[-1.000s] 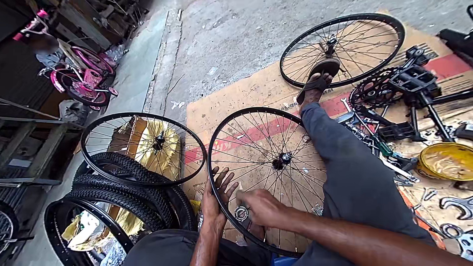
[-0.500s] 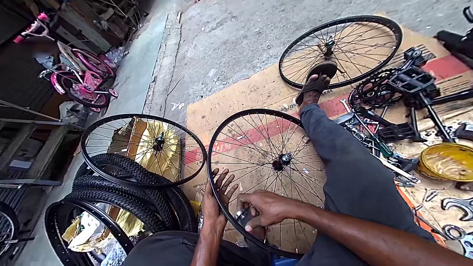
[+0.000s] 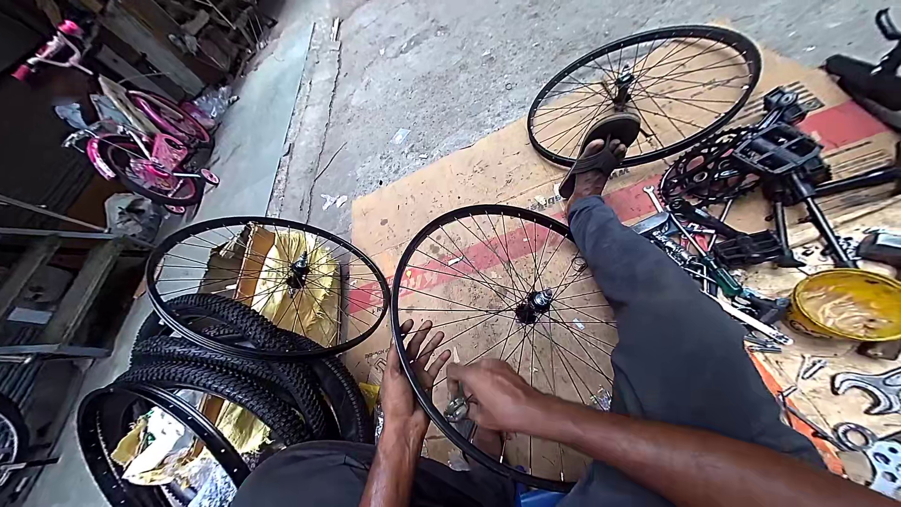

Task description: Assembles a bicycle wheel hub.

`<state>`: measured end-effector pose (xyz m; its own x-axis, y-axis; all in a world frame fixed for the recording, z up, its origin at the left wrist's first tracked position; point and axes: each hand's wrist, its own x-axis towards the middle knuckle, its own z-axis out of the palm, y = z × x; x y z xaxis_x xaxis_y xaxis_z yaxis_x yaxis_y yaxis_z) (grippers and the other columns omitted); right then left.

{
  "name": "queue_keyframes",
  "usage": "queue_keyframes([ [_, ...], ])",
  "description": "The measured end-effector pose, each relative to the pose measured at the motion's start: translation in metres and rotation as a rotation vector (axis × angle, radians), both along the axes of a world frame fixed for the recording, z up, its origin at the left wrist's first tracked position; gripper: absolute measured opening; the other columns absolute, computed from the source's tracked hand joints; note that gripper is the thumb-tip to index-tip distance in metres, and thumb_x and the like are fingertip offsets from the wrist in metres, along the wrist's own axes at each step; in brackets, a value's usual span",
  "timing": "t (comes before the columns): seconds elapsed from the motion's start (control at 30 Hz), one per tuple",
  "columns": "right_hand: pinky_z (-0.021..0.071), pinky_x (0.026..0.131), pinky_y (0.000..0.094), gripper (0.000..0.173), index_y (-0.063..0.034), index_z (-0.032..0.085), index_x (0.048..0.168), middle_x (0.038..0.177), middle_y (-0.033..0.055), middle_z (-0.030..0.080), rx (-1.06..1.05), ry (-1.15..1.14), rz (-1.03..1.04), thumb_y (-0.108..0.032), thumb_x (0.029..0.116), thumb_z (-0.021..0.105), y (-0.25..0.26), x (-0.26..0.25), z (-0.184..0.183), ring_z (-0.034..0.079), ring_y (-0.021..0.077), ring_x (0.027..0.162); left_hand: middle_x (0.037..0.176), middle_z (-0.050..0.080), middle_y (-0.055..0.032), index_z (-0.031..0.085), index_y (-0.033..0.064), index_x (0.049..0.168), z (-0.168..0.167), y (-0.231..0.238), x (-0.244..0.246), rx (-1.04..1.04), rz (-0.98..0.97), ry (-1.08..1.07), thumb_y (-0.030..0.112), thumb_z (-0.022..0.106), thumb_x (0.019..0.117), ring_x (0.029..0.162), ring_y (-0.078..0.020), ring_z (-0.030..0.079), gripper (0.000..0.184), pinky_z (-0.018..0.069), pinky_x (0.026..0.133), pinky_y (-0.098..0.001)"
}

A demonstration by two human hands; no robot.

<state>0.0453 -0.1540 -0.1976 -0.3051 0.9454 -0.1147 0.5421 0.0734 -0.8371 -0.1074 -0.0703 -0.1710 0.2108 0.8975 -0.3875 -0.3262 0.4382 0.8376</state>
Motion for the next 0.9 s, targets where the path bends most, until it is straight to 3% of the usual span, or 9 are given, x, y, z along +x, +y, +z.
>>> queue_keyframes([
  [0.1, 0.0524, 0.079, 0.0564, 0.02, -0.0112, 0.067, 0.113, 0.09, 0.0118, 0.071, 0.025, -0.043, 0.14, -0.018, 0.0937, 0.065, 0.002, 0.003, 0.0, 0.069, 0.0317, 0.087, 0.129, 0.067, -0.0186, 0.054, 0.0155, 0.141, 0.001, 0.0, 0.0, -0.008, 0.011, -0.003, 0.039, 0.028, 0.112, 0.111, -0.0364, 0.069, 0.045, 0.0574, 0.089, -0.0516],
  [0.17, 0.0541, 0.085, 0.0483, 0.033, -0.0098, 0.064, 0.121, 0.099, 0.0091, 0.07, -0.052, 0.153, 0.274, -0.029, 0.0959, 0.072, 0.006, 0.023, 0.004, 0.067, 0.0235, 0.088, 0.128, 0.068, -0.018, 0.055, 0.0159, 0.14, 0.001, 0.0, -0.001, -0.006, 0.011, -0.003, 0.039, 0.028, 0.112, 0.11, -0.0356, 0.07, 0.045, 0.0579, 0.089, -0.0514],
  [0.23, 0.0554, 0.084, 0.0378, 0.027, -0.0091, 0.07, 0.108, 0.1, 0.0041, 0.07, -0.097, 0.294, 0.202, -0.03, 0.0925, 0.077, 0.004, 0.027, 0.001, 0.066, 0.0145, 0.088, 0.127, 0.068, -0.0167, 0.056, 0.0163, 0.139, 0.0, 0.0, -0.002, 0.0, 0.004, -0.003, 0.04, 0.029, 0.112, 0.11, -0.0348, 0.07, 0.045, 0.058, 0.089, -0.051],
  [0.33, 0.0553, 0.081, 0.0486, 0.025, -0.0119, 0.067, 0.113, 0.092, 0.0064, 0.071, -0.047, 0.073, 0.005, -0.023, 0.0915, 0.075, 0.001, 0.003, 0.002, 0.068, 0.0236, 0.086, 0.129, 0.067, -0.0173, 0.055, 0.0165, 0.14, 0.0, 0.0, -0.002, -0.001, 0.002, -0.001, 0.04, 0.027, 0.1121, 0.11, -0.035, 0.07, 0.046, 0.0579, 0.089, -0.0508],
  [0.43, 0.0526, 0.077, 0.0579, 0.021, -0.0117, 0.068, 0.111, 0.089, 0.0127, 0.071, 0.04, -0.087, 0.082, -0.012, 0.0905, 0.062, 0.001, -0.005, 0.001, 0.07, 0.0332, 0.087, 0.13, 0.067, -0.0184, 0.054, 0.0163, 0.141, 0.001, 0.002, -0.001, -0.007, 0.006, -0.004, 0.039, 0.026, 0.1121, 0.11, -0.0357, 0.07, 0.046, 0.0574, 0.089, -0.0513],
  [0.53, 0.0528, 0.084, 0.0516, 0.036, -0.0104, 0.062, 0.124, 0.099, 0.0105, 0.07, -0.005, 0.1, 0.304, -0.033, 0.0973, 0.07, 0.005, 0.022, 0.003, 0.067, 0.0267, 0.087, 0.129, 0.067, -0.0184, 0.053, 0.0151, 0.142, 0.005, 0.005, -0.002, -0.003, -0.041, 0.043, 0.039, 0.022, 0.1125, 0.111, -0.0358, 0.069, 0.049, 0.0573, 0.09, -0.0521],
  [0.67, 0.0488, 0.088, 0.0472, 0.033, -0.0107, 0.065, 0.115, 0.103, 0.0099, 0.063, 0.136, 0.164, 0.28, -0.04, 0.1004, 0.063, -0.006, 0.019, -0.008, 0.062, 0.0254, 0.095, 0.136, 0.065, -0.0131, 0.051, 0.0147, 0.145, 0.012, 0.027, -0.004, 0.026, -0.149, 0.147, 0.056, 0.027, 0.1087, 0.116, -0.0319, 0.068, 0.06, 0.0565, 0.096, -0.0513],
  [0.8, 0.0512, 0.089, 0.0472, 0.028, -0.0078, 0.068, 0.109, 0.102, 0.011, 0.065, 0.135, 0.134, 0.223, -0.034, 0.1022, 0.062, -0.004, 0.019, -0.006, 0.064, 0.0264, 0.098, 0.14, 0.061, -0.0129, 0.046, 0.0119, 0.148, 0.007, 0.033, 0.0, 0.066, -0.061, 0.126, 0.026, 0.046, 0.1096, 0.12, -0.0313, 0.066, 0.041, 0.056, 0.099, -0.0491],
  [0.9, 0.0572, 0.086, 0.0385, 0.029, -0.0116, 0.07, 0.109, 0.102, 0.0048, 0.069, 0.218, 0.157, 0.035, -0.038, 0.1032, 0.06, -0.003, 0.042, -0.001, 0.068, 0.0171, 0.095, 0.147, 0.056, -0.0135, 0.042, 0.0122, 0.151, 0.004, 0.005, 0.003, 0.163, -0.017, 0.108, 0.018, 0.044, 0.1097, 0.126, -0.033, 0.062, 0.042, 0.0535, 0.103, -0.0509],
])
